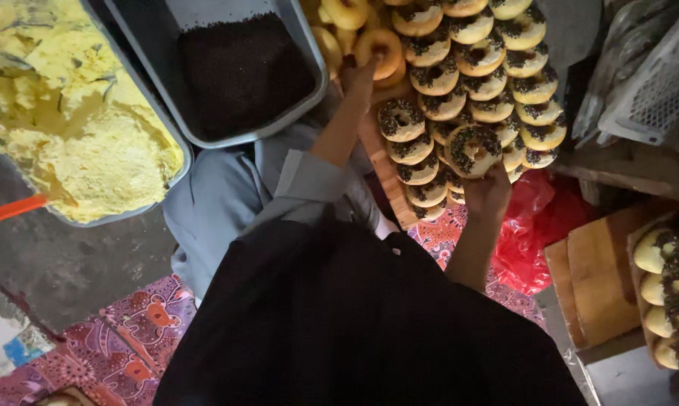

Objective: The person sits on the floor and repeatedly fills doughnuts with a yellow cream using a piping bag, then places them into a tray of dark seeds. The person handles the doughnuts one at a time, filling them and arranging them in a pile.

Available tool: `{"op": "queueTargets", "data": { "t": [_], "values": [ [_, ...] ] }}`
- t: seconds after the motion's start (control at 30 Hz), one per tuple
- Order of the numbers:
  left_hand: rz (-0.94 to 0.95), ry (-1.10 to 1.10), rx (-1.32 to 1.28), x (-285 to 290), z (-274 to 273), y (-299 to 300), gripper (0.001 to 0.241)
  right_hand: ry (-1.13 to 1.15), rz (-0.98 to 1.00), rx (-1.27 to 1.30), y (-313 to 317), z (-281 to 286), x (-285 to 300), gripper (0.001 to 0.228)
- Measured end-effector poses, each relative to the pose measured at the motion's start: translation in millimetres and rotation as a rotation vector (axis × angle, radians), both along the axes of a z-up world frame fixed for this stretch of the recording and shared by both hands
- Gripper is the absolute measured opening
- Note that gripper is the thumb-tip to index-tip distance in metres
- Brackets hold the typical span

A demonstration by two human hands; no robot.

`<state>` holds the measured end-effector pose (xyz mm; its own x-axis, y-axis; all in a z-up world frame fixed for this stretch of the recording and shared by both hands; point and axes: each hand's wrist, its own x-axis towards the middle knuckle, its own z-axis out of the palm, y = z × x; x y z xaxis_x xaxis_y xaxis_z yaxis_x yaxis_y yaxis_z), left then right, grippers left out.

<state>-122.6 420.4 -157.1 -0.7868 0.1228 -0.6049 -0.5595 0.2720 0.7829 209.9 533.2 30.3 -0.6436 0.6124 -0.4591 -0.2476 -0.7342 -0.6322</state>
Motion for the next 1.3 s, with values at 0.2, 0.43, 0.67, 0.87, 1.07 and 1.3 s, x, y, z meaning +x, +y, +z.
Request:
{"op": "queueTargets", "data": {
  "t": [0.2, 0.43, 0.67, 0.87, 1.07, 1.3],
  "values": [
    [0.165, 0.028, 0.381, 23, 36, -6, 0.062, 0.095, -0.007, -0.079, 2, -1, -33, 0.046],
    [0.223, -0.527, 0.885, 99, 137, -143, 0.053, -0.404, 0.192, 0.328, -15, -11, -120, 0.047],
    [-0.001, -0.534, 1.208, 133, 160, -258, 0.055, -0.428, 0.251, 0.234, -28, -63, -214, 0.040],
    [-0.015, -0.539, 1.262, 120, 136, -243, 0.053, -0.776, 0.563, 0.946, -24, -88, -209, 0.023],
    [-0.050, -0.564, 1.276, 119, 131, -241, 0.052, -0.688, 0.416, 1.784, -5, -88, -177, 0.030],
    [-0.061, -0.549, 1.249, 117, 140, -244, 0.060, -0.405, 0.506, 1.734, -56, -80, -278, 0.104]
  ]
}}
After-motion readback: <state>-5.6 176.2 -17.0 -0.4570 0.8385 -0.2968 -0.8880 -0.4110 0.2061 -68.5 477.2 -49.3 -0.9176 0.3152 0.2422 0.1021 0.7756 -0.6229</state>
